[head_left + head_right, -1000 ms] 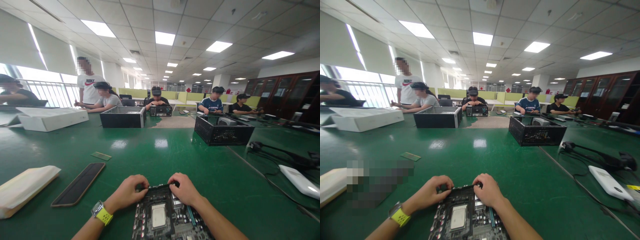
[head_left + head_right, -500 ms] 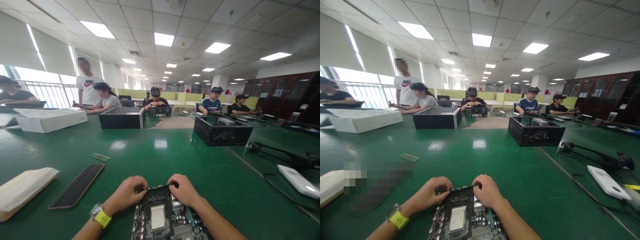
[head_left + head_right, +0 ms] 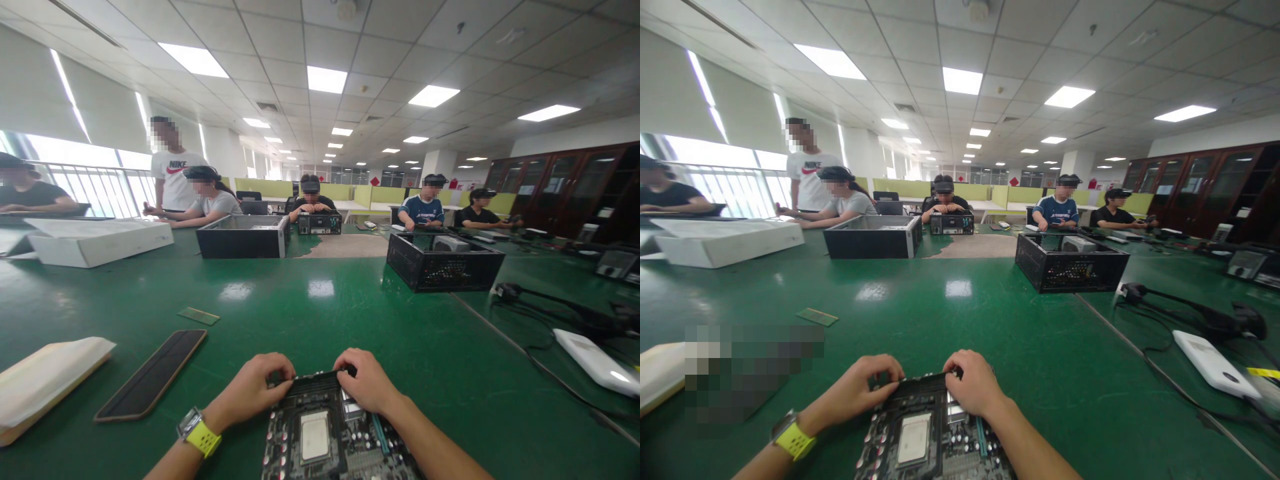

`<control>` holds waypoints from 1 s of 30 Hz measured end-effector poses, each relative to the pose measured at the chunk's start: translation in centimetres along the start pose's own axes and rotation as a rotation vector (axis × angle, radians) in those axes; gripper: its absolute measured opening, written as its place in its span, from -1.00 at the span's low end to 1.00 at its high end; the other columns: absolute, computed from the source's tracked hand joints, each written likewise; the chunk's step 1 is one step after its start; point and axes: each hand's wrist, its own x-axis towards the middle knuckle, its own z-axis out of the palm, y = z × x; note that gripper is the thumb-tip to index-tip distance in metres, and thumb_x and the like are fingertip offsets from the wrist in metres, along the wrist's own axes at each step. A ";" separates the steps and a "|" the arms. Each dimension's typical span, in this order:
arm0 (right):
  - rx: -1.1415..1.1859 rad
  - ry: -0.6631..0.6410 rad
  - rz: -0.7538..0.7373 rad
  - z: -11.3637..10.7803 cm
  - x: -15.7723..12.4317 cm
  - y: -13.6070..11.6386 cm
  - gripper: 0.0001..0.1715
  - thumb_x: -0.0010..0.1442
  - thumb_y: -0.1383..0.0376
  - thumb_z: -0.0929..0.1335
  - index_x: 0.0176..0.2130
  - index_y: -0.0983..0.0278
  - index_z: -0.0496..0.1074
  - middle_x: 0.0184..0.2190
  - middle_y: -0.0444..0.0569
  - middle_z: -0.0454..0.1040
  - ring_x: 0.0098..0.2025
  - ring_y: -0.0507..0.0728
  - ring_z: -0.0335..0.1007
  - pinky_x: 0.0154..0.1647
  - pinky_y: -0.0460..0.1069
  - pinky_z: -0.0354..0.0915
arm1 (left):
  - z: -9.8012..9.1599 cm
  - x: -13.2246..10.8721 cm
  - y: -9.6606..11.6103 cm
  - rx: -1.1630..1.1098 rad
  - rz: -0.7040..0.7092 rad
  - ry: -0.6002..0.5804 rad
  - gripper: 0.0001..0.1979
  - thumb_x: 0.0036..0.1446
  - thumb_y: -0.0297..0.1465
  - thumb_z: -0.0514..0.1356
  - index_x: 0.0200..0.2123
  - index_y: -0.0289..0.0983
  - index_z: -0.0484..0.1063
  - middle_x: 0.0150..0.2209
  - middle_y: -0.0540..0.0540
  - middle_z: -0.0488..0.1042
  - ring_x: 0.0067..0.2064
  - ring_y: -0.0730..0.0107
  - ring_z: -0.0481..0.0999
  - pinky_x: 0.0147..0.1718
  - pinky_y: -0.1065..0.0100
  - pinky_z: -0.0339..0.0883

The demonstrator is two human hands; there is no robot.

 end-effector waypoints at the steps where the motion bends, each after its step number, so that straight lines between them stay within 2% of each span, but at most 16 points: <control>1: -0.001 -0.003 0.002 0.0 0.0 0.0 -0.83 0.01 0.36 0.28 -0.38 0.21 0.47 -0.37 -0.12 0.47 -0.26 0.07 0.33 -0.20 -0.07 0.17 | 0.0 0.0 0.0 0.002 -0.001 0.000 -0.91 0.07 -0.41 0.11 -0.39 -0.24 0.41 -0.38 0.00 0.47 -0.34 0.41 0.41 -0.29 0.41 0.26; 30: -0.007 -0.011 0.000 -0.2 0.0 -0.2 -0.82 0.04 0.36 0.28 -0.36 0.22 0.49 -0.36 -0.11 0.48 -0.26 0.07 0.33 -0.20 -0.07 0.18 | -0.3 0.0 0.3 0.024 -0.028 -0.028 -0.88 0.07 -0.35 0.12 -0.39 -0.24 0.44 -0.39 -0.01 0.47 -0.34 0.41 0.40 -0.29 0.41 0.26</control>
